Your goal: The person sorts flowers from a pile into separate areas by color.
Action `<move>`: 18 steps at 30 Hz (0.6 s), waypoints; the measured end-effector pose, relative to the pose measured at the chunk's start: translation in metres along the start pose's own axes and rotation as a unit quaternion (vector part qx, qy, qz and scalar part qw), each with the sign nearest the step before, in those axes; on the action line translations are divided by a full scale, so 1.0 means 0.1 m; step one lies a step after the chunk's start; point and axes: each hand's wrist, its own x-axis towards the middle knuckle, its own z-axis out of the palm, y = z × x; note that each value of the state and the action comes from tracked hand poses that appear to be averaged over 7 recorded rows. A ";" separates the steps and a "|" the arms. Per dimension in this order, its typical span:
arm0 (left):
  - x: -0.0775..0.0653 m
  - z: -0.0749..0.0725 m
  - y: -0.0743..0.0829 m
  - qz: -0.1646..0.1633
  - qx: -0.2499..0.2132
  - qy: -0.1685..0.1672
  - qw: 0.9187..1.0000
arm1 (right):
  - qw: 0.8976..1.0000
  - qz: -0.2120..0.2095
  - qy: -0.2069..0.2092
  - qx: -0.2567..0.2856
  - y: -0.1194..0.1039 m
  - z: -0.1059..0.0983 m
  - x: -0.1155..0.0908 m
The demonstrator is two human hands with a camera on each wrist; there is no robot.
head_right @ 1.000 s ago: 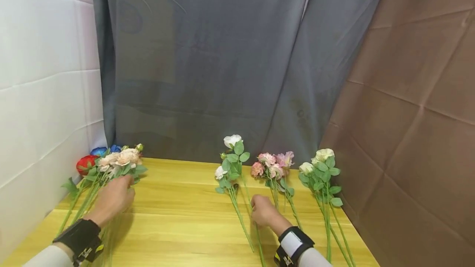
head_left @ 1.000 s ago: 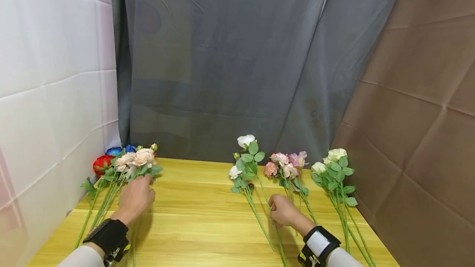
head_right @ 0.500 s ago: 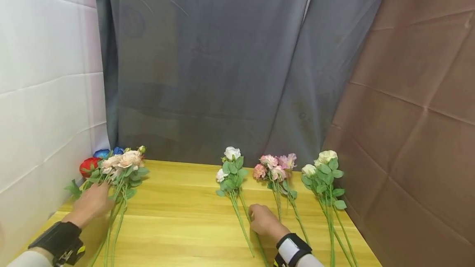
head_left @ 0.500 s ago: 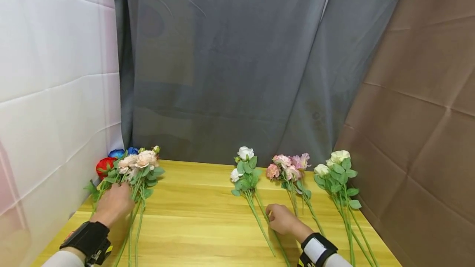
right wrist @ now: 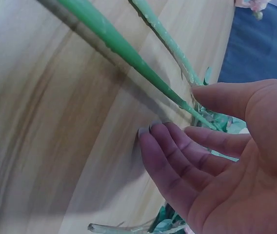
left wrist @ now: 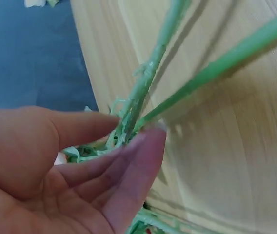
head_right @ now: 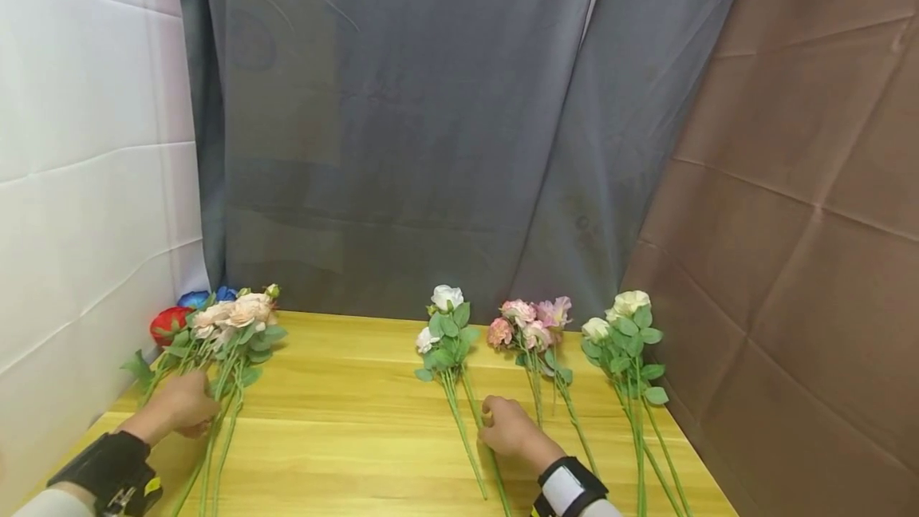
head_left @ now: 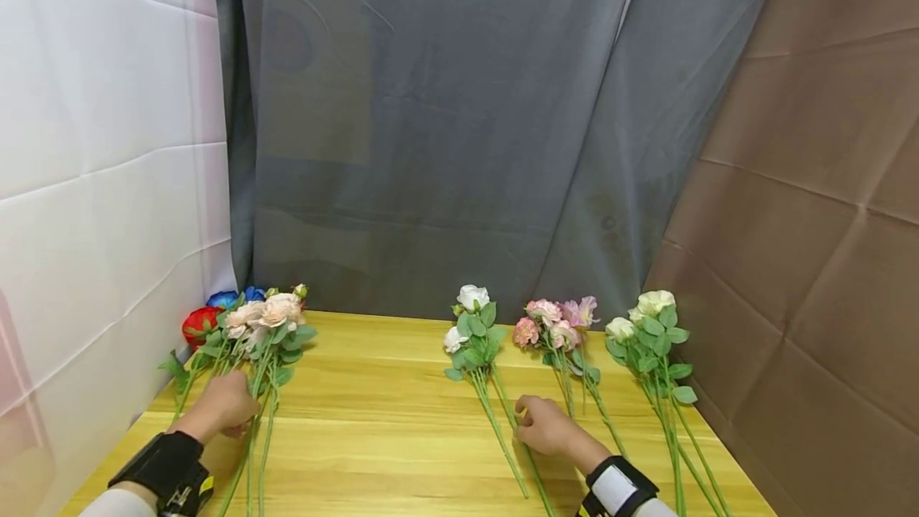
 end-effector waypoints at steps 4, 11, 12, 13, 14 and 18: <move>0.00 0.02 0.00 -0.016 -0.054 -0.022 0.998 | 1.000 0.010 -0.001 -0.007 -0.02 -0.02 -0.01; 0.01 -0.03 0.02 -0.027 -0.094 -0.041 0.994 | 0.999 0.032 0.015 -0.027 -0.09 -0.05 -0.02; 0.01 -0.04 0.02 -0.027 -0.100 -0.043 0.994 | 0.999 0.038 0.020 -0.032 -0.09 -0.05 -0.02; 0.01 -0.06 0.03 -0.030 -0.112 -0.047 0.992 | 0.998 0.044 0.027 -0.043 -0.10 -0.06 -0.03; 0.02 -0.08 0.04 -0.031 -0.122 -0.049 0.991 | 0.997 0.052 0.033 -0.050 -0.10 -0.06 -0.03; 0.02 -0.15 0.10 -0.028 -0.156 -0.050 0.986 | 0.991 0.079 0.060 -0.086 -0.11 -0.09 -0.03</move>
